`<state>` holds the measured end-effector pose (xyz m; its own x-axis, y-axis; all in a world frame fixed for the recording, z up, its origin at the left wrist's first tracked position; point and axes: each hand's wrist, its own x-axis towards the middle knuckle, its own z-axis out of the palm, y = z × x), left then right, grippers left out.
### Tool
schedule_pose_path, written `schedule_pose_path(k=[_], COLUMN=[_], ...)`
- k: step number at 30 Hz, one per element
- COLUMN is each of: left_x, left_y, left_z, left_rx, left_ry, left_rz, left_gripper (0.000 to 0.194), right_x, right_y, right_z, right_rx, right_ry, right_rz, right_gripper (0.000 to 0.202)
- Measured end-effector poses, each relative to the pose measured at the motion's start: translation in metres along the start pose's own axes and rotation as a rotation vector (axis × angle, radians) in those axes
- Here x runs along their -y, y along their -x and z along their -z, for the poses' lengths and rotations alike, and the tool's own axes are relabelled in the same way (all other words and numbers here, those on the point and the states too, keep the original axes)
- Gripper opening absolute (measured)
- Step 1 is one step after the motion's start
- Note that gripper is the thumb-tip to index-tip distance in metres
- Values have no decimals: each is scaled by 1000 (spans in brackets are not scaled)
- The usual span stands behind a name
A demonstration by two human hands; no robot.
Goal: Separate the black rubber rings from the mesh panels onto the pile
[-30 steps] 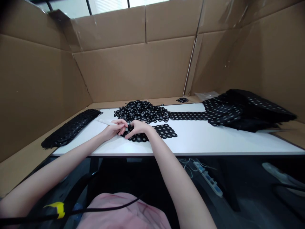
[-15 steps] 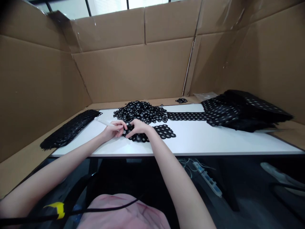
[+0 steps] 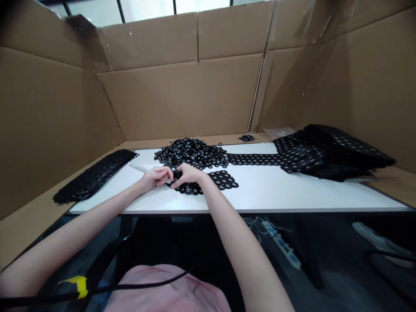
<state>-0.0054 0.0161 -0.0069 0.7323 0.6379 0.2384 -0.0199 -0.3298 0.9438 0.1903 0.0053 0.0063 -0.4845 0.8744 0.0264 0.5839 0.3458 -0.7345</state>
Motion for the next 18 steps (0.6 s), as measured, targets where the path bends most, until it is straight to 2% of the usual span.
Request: schedule_pose_path(k=[6, 12, 18], left_x=[-4, -3, -3], left_y=[-1, -3, -4], left_z=[-1, 0, 3], left_rx=[32, 26, 78], left_ry=[33, 90, 87], left_rz=[-5, 43, 92], left_gripper=[34, 34, 33], right_x=[0, 1, 3], right_y=[0, 0, 1], right_z=[-1, -1, -1], right_rx=[-8, -1, 4], right_ry=[11, 12, 8], right_rz=[5, 1, -11], right_gripper=[52, 52, 54])
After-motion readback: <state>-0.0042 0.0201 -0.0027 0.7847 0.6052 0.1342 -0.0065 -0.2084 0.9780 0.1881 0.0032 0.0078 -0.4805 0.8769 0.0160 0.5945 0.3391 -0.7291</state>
